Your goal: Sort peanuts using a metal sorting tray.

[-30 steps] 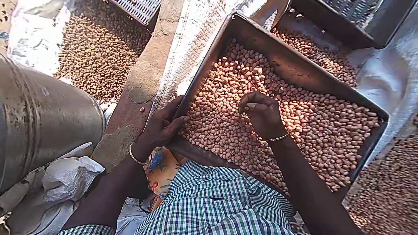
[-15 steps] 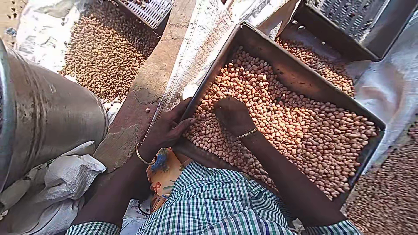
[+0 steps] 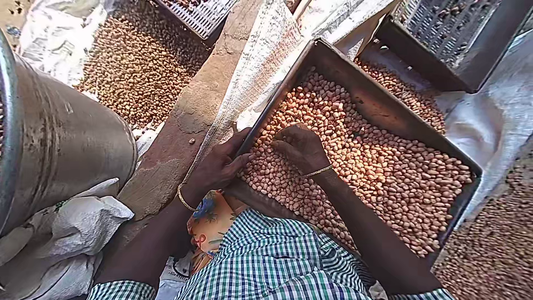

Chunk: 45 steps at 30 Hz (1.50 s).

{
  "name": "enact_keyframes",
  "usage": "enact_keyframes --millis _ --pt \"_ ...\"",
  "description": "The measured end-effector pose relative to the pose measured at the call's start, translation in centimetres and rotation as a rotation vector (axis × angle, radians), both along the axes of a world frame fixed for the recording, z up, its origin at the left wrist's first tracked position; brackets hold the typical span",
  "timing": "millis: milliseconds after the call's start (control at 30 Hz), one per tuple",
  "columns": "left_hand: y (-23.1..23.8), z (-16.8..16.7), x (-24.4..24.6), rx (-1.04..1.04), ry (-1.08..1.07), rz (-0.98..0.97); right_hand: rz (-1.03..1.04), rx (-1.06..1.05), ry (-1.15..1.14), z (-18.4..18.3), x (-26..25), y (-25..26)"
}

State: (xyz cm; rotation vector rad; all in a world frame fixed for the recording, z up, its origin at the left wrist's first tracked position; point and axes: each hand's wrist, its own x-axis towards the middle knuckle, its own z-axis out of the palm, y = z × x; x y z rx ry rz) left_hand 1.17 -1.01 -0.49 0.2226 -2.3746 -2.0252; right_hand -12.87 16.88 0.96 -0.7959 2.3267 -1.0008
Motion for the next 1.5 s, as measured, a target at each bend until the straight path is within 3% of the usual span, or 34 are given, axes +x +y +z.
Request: enact_keyframes --millis 67,167,267,333,367,467,567,667,733,800,867,900,967,1033,1133,1200,1367,1500 --pt "-0.1 0.0 0.1 0.002 0.002 0.010 0.022 0.097 -0.072 1.5 -2.0 0.4" --pt "-0.1 -0.1 0.1 -0.010 0.003 0.010 0.206 0.296 0.110 6.2 -4.5 -1.7" --pt "0.0 -0.1 0.1 -0.040 -0.021 0.025 0.302 -0.133 0.224 9.8 -5.1 -5.7" --pt "-0.2 0.0 0.3 -0.067 -0.024 0.017 0.166 -0.336 0.278 9.1 -5.8 -6.7" --pt "-0.3 0.1 0.2 -0.075 -0.021 0.017 0.100 -0.328 0.356 7.7 -6.1 -6.1" --pt "-0.2 -0.1 0.2 -0.064 -0.018 0.023 0.109 -0.097 0.459 2.6 -5.4 -2.8" --pt "-0.1 -0.2 0.2 -0.073 -0.007 0.019 0.151 0.135 0.442 0.3 -4.3 -2.4" --pt "-0.2 -0.2 0.2 -0.056 -0.010 0.019 0.157 0.274 0.313 1.1 -5.0 -3.1" --pt "-0.2 -0.2 0.1 -0.044 -0.007 0.015 0.161 0.311 0.181 3.9 -6.2 -3.5" --pt "-0.2 -0.3 0.3 -0.045 -0.005 0.030 0.180 0.139 0.100 7.6 -6.3 -4.4" --pt "-0.2 -0.3 0.1 -0.054 -0.009 0.027 0.202 -0.358 -0.022 10.0 -5.8 -5.7" --pt "-0.2 -0.3 0.2 -0.054 -0.010 0.021 0.177 -0.472 -0.023 10.5 -6.0 -5.9" --pt "-0.3 -0.4 0.3 -0.051 0.003 0.021 0.042 -0.418 0.144 9.2 -7.7 -3.4" --pt "-0.4 -0.7 0.3 -0.045 0.026 0.029 -0.035 -0.252 0.298 5.5 -9.5 2.3" --pt "-0.1 -1.0 0.4 -0.030 0.059 0.023 -0.028 -0.072 0.341 0.4 -9.5 9.5" --pt "-0.1 -1.2 0.4 -0.021 0.074 0.027 0.012 -0.045 0.339 -1.0 -9.1 9.3" --pt "0.0 -0.7 0.7 -0.023 0.084 0.051 0.343 -0.176 0.516 -4.1 -6.8 1.2" --pt "0.2 -0.7 0.9 -0.012 0.067 0.073 0.627 -0.089 0.415 -3.2 0.4 4.8"
